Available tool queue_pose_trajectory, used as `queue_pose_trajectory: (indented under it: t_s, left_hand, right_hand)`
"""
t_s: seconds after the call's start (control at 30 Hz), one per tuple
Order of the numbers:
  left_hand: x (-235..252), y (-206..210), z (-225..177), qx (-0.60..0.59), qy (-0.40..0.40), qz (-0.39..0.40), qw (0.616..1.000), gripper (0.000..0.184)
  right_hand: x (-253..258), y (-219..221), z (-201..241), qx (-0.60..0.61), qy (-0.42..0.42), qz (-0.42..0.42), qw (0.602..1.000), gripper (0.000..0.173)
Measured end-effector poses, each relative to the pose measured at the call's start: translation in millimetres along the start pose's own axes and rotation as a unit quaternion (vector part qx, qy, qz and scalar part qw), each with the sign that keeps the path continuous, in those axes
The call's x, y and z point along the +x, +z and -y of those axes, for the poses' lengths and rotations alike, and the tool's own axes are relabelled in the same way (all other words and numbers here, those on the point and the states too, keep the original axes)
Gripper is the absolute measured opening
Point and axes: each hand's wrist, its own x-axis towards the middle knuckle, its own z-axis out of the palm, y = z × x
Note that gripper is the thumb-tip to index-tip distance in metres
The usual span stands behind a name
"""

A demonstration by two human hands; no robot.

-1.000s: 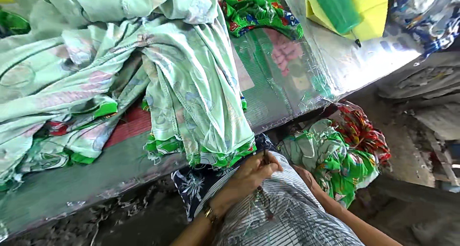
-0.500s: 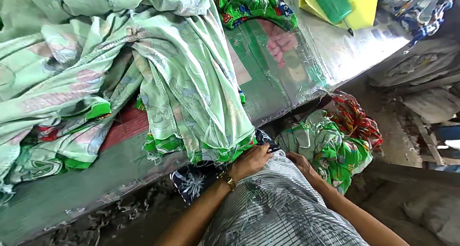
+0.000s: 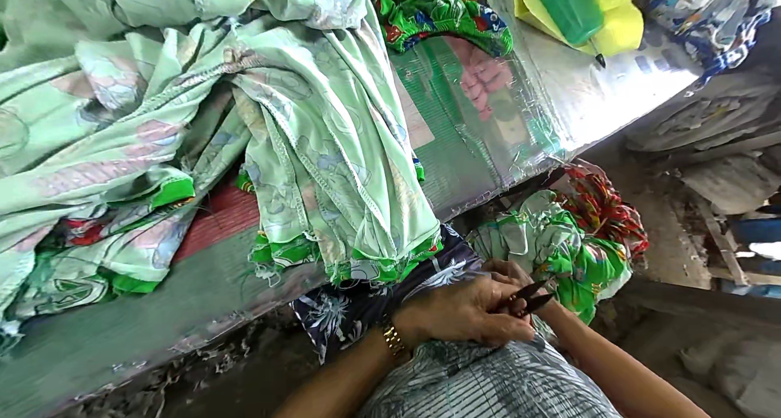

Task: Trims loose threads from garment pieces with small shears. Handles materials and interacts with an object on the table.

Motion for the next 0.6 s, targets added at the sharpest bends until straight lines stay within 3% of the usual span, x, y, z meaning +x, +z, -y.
queue_pose_trajectory:
  t_s: [0.13,0.27,0.4,0.6]
  left_hand:
    - [-4,-2,1,0.010,-0.006,0.004,1.000,0.008]
    - [-6,-6,6,0.002,0.000,-0.007,1.000,0.008]
    - [-8,-10,8,-0.005,-0.005,-0.018,1.000,0.009]
    - [-7,-14,10,-0.019,-0.009,-0.034,0.999,0.008]
  right_hand:
    - [-9,26,13,-0.155,0.054,-0.088,0.982,0.032]
    - [-5,31,5,-0.154,-0.014,-0.148,0.977,0.030]
    - [4,28,6,-0.144,-0.082,-0.095,0.982,0.037]
    - [28,20,18,-0.212,-0.005,-0.017,0.977,0.039]
